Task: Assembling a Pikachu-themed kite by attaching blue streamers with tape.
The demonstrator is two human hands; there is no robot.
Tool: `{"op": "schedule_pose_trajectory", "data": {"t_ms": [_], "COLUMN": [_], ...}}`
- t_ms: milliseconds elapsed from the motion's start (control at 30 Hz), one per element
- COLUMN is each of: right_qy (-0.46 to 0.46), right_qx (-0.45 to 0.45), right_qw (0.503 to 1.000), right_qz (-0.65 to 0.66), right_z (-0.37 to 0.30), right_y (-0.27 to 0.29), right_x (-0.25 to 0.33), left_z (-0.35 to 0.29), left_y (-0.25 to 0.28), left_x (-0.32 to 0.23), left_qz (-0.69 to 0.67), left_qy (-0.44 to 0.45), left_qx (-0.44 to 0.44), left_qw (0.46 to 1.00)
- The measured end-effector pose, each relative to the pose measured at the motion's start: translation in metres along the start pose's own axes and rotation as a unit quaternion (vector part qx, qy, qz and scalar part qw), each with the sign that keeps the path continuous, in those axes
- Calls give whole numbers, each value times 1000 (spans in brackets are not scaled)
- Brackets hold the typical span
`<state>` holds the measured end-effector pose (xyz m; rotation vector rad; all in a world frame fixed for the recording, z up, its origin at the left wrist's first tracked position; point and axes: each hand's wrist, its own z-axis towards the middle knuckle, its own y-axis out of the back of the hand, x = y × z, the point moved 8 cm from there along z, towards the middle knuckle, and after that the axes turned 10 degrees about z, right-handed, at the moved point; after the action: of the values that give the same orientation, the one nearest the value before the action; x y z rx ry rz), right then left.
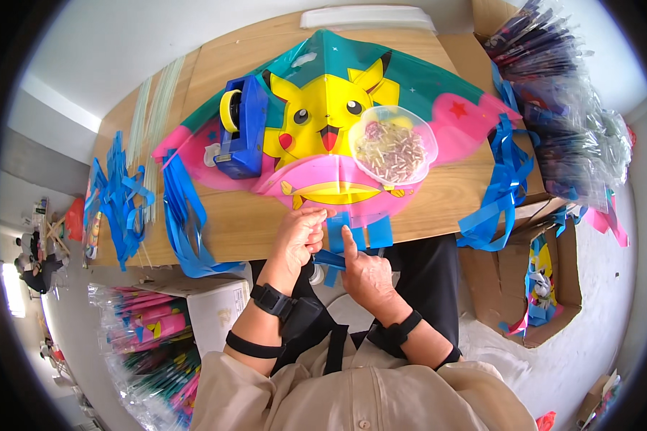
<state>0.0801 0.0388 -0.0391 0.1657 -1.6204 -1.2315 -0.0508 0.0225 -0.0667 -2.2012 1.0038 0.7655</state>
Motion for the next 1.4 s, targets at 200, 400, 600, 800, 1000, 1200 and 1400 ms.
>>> {"op": "schedule_pose_trajectory", "data": {"t_ms": [200, 400, 600, 800, 1000, 1200, 1400], "right_qy": [-1, 5, -29, -29, -49, -55, -123], "right_qx": [3, 2, 49, 67, 83, 66, -53], "right_qw": [1000, 1000, 998, 997, 995, 992, 959], "right_qz": [-3, -3, 4, -14, -7, 94, 250], "right_z": [0, 2, 8, 12, 13, 10, 3], "right_y": [-1, 1, 5, 7, 5, 8, 30], "right_x": [-1, -1, 1, 5, 3, -3, -16], "left_z": [5, 3, 2, 10, 7, 12, -16], "left_y": [6, 6, 6, 20, 3, 8, 9], "left_x": [8, 5, 2, -15, -8, -13, -3], "left_qz": [24, 56, 106, 248, 134, 124, 115], "left_qy": [4, -42, -70, -248, -67, -87, -167], "left_qx": [-28, -77, -113, -191, 8, -40, -148], "left_qw": [999, 995, 985, 917, 989, 988, 968]}}
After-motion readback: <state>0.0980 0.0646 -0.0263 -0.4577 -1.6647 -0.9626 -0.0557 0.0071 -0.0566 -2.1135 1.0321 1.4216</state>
